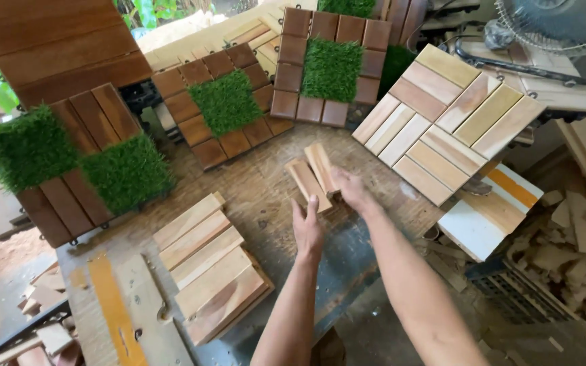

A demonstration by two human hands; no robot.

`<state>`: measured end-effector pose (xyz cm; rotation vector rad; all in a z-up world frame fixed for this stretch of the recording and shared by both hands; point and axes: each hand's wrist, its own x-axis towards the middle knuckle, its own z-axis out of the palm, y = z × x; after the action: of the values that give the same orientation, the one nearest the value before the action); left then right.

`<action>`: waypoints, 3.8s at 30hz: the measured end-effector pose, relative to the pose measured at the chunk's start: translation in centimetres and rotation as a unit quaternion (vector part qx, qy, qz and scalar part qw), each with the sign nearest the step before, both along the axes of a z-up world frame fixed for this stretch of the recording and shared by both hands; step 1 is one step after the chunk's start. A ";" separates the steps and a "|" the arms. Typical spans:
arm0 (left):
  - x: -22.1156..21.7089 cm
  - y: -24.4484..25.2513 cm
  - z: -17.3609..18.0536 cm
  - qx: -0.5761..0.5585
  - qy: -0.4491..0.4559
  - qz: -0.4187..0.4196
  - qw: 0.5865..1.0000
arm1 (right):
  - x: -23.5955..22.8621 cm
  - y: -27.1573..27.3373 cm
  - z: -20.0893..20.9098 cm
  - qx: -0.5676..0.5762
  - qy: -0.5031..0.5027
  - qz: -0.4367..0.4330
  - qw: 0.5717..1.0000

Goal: Sorting and stacking small wooden blocks from a crate onto a workbench in a woodworking shop.

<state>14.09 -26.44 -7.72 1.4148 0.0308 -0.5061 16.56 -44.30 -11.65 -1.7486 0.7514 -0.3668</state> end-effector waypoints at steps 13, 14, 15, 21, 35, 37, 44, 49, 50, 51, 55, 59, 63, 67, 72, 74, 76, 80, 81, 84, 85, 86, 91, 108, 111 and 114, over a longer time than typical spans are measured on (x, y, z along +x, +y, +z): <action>0.3 -1.8 7.0 -0.028 0.002 0.021 0.999 | -2.9 2.6 3.7 0.029 0.076 -0.041 0.996; 2.1 -2.4 2.1 0.074 0.029 0.043 0.996 | -3.4 3.1 4.3 0.087 0.069 -0.044 0.993; 3.0 -2.3 -3.1 0.176 0.061 0.068 0.980 | -4.3 3.7 4.6 0.145 0.068 -0.046 0.986; 2.3 -1.5 -3.2 0.153 0.075 0.035 0.985 | -7.3 5.1 7.6 0.231 0.031 -0.025 0.972; 2.3 -2.3 -7.6 0.400 -0.283 0.101 0.866 | -9.6 7.4 4.8 -0.436 0.117 0.040 0.891; 1.5 -1.4 -6.0 0.351 -0.290 0.088 0.886 | -9.9 7.1 4.0 -0.418 0.119 0.036 0.900; 0.0 -0.5 -3.0 0.457 -0.270 0.003 0.847 | -10.5 7.7 3.4 -0.527 0.104 0.020 0.843; 0.2 0.1 -3.7 0.392 -0.277 -0.009 0.877 | -10.2 4.9 2.4 -0.504 0.115 0.025 0.856; 0.2 0.8 -3.3 0.256 -0.188 -0.015 0.948 | -10.2 3.7 1.5 -0.336 0.116 0.003 0.935; 0.4 1.6 -2.8 0.112 -0.095 -0.017 0.989 | -9.8 2.4 0.7 -0.157 0.109 -0.016 0.981; -1.5 3.2 0.6 -0.029 -0.019 0.002 0.999 | -11.4 8.4 10.5 0.240 -0.031 -0.062 0.968; -1.9 4.1 0.1 -0.133 -0.012 -0.060 0.989 | -13.0 9.4 10.1 0.193 -0.106 0.090 0.971; -2.0 4.2 0.4 -0.136 -0.096 -0.110 0.980 | -12.7 7.1 6.6 0.181 -0.194 0.168 0.949; -2.3 5.4 4.0 -0.164 -0.153 -0.152 0.963 | -12.2 4.5 3.1 0.159 -0.220 0.199 0.942; -2.0 5.8 4.7 -0.152 -0.155 -0.135 0.967 | -12.7 6.2 4.6 0.047 -0.136 0.248 0.958; -2.3 5.5 2.6 -0.154 -0.148 -0.129 0.968 | -12.9 4.8 0.4 0.088 -0.088 0.221 0.967; -2.3 5.0 1.9 -0.160 -0.150 -0.129 0.967 | -13.0 4.5 -0.5 0.121 -0.048 0.190 0.973; -2.0 4.9 1.8 -0.166 -0.191 -0.112 0.961 | -12.2 3.9 -2.2 0.056 -0.093 0.221 0.969; -1.9 4.9 1.4 -0.159 -0.220 -0.120 0.955 | -12.2 3.1 -4.3 0.067 -0.151 0.236 0.958; -1.9 4.8 -0.2 -0.133 -0.229 -0.132 0.955 | -12.4 1.9 -7.6 0.078 -0.128 0.261 0.954; -2.3 4.6 -0.3 -0.134 -0.234 -0.126 0.955 | -12.4 2.3 -6.3 0.075 -0.130 0.268 0.952; -2.6 4.5 -0.3 -0.120 -0.225 -0.125 0.959 | -12.5 2.7 -4.9 0.091 -0.093 0.274 0.953; -2.9 4.9 3.5 -0.066 -0.186 -0.091 0.976 | -13.3 7.3 9.9 0.133 -0.148 0.263 0.944; -3.9 6.1 5.1 -0.015 0.140 0.071 0.988 | -12.5 7.3 1.3 -0.442 0.048 0.014 0.896; -2.9 5.7 -1.3 -0.104 0.163 0.100 0.976 | -12.1 9.2 2.5 -0.523 0.070 0.000 0.849; -3.2 6.3 -0.9 -0.125 0.191 0.095 0.969 | -11.6 8.2 1.5 -0.489 0.093 0.015 0.867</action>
<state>10.94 -20.18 -8.59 1.0409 0.3970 -0.5938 4.93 -36.13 -10.17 -2.7823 0.7163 -0.6303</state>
